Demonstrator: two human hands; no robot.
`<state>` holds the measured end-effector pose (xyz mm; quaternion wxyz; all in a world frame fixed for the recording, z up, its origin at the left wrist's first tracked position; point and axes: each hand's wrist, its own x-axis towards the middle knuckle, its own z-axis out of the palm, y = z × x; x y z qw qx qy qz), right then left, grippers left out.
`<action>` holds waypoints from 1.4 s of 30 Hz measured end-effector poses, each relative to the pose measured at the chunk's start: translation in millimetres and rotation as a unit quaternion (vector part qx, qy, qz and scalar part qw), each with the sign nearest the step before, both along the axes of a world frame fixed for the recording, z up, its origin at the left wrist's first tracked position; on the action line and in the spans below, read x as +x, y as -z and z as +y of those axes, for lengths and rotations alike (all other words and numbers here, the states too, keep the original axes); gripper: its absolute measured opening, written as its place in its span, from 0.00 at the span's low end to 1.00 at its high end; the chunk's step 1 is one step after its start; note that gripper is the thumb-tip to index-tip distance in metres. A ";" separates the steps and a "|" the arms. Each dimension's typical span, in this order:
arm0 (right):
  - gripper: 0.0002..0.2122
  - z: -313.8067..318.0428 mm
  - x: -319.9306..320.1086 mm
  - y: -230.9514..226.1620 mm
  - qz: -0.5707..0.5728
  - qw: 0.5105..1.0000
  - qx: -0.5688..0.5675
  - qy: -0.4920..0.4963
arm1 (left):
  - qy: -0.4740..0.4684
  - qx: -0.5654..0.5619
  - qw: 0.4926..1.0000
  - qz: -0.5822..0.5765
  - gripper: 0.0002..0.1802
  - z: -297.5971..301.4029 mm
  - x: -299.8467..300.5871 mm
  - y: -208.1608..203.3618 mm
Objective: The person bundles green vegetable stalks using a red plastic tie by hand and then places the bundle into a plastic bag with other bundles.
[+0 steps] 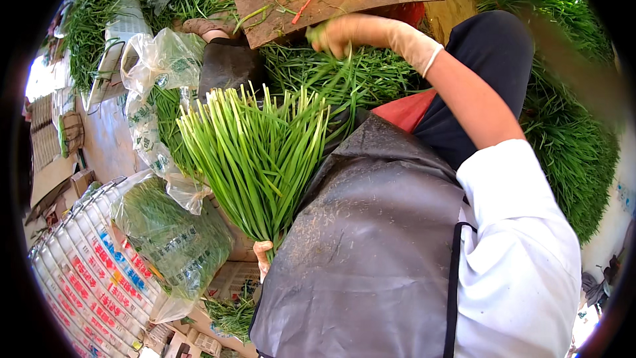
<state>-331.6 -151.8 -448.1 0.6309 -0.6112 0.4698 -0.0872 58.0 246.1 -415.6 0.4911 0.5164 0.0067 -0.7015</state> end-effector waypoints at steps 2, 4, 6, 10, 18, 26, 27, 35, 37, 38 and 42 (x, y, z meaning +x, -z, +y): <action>0.25 21.3 15.0 -3.7 0.449 0.832 -0.178 -0.274 | 0.002 -0.002 1.000 0.001 0.17 -2.6 0.8 0.2; 0.26 29.2 50.3 -34.0 0.249 0.890 -0.369 -0.100 | -0.007 0.005 1.000 -0.002 0.17 4.4 1.8 -3.0; 0.31 28.3 91.5 -57.4 0.022 0.957 -0.273 -0.097 | -0.015 0.009 1.000 0.000 0.17 9.0 1.1 -1.5; 0.28 31.4 146.9 -40.6 -0.033 0.978 -0.036 -0.204 | 0.006 0.002 1.000 0.008 0.16 -0.4 3.3 -1.1; 0.23 43.1 125.5 -55.9 -0.088 0.984 0.043 -0.149 | 0.000 0.009 1.000 0.012 0.15 5.6 5.4 -0.3; 0.16 -8.3 45.3 -15.2 -0.245 0.968 0.031 -0.041 | 0.002 0.002 1.000 0.021 0.15 5.7 3.8 2.0; 0.17 -10.7 29.5 -20.4 -0.137 0.986 0.022 -0.088 | 0.004 0.001 1.000 0.023 0.14 3.9 4.2 1.9; 0.36 20.8 113.4 -47.5 -0.052 0.989 -0.089 -0.108 | 0.011 -0.004 1.000 0.024 0.14 -1.0 5.5 4.5; 0.29 24.0 137.8 -52.0 -0.109 0.978 -0.025 -0.179 | 0.008 -0.010 1.000 0.023 0.13 3.4 6.7 5.6; 0.26 26.2 145.6 -45.8 -0.163 0.966 -0.011 -0.200 | 0.005 -0.011 1.000 0.022 0.13 4.6 7.3 4.5; 0.18 26.9 130.2 -45.2 -0.170 0.961 0.037 -0.213 | 0.002 -0.007 1.000 0.019 0.13 9.1 8.3 0.1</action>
